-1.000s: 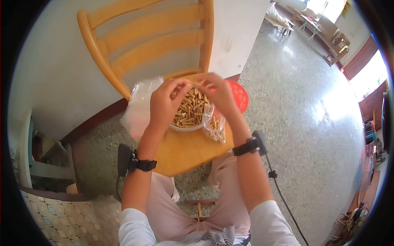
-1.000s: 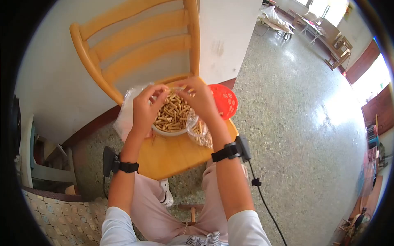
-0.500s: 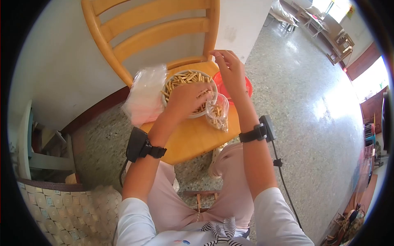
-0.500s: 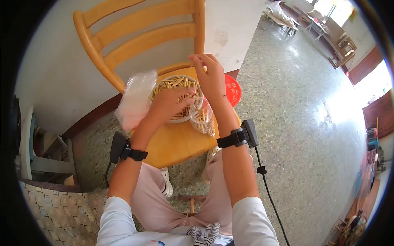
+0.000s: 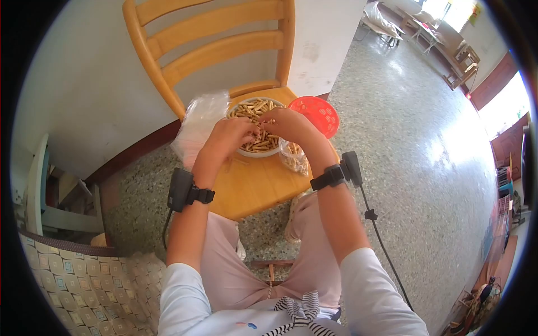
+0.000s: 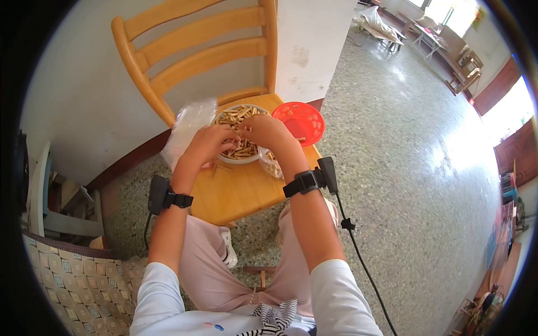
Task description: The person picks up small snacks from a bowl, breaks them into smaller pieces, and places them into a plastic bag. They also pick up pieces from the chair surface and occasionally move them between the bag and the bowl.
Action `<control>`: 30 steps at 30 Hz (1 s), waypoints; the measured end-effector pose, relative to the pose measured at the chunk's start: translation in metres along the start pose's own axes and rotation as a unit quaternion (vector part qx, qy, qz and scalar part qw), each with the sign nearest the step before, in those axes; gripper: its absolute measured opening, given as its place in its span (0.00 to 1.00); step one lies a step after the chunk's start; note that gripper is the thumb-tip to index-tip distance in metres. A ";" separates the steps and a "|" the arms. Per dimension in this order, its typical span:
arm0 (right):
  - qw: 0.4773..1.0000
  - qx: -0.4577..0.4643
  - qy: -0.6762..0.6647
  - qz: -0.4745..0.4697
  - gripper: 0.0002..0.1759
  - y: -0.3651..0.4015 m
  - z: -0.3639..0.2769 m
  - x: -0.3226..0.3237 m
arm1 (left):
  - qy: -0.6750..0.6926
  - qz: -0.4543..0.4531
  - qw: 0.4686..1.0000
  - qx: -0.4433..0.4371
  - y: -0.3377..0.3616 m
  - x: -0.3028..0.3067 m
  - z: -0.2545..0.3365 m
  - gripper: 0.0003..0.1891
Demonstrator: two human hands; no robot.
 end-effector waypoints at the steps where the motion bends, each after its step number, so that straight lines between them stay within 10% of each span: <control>1: 1.000 -0.010 -0.009 0.003 0.16 -0.002 0.003 -0.001 | 0.001 0.000 1.000 -0.001 0.000 -0.001 0.002 0.14; 19: 0.997 -0.044 0.034 -0.056 0.19 0.009 0.006 0.009 | -0.041 -0.082 0.994 -0.053 -0.006 -0.014 0.015 0.09; 30: 0.999 0.010 -0.012 -0.033 0.15 0.013 0.002 0.010 | 0.074 0.061 0.994 0.052 -0.006 0.030 0.029 0.11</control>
Point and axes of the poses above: each hand's wrist, its own y-axis away from the middle knuckle, its own x-axis out of the back of the hand, z = x × y, the point moved 3 cm from there along -y, towards the middle knuckle, and after that the axes turned 4 degrees about z, right-handed, at the moved point
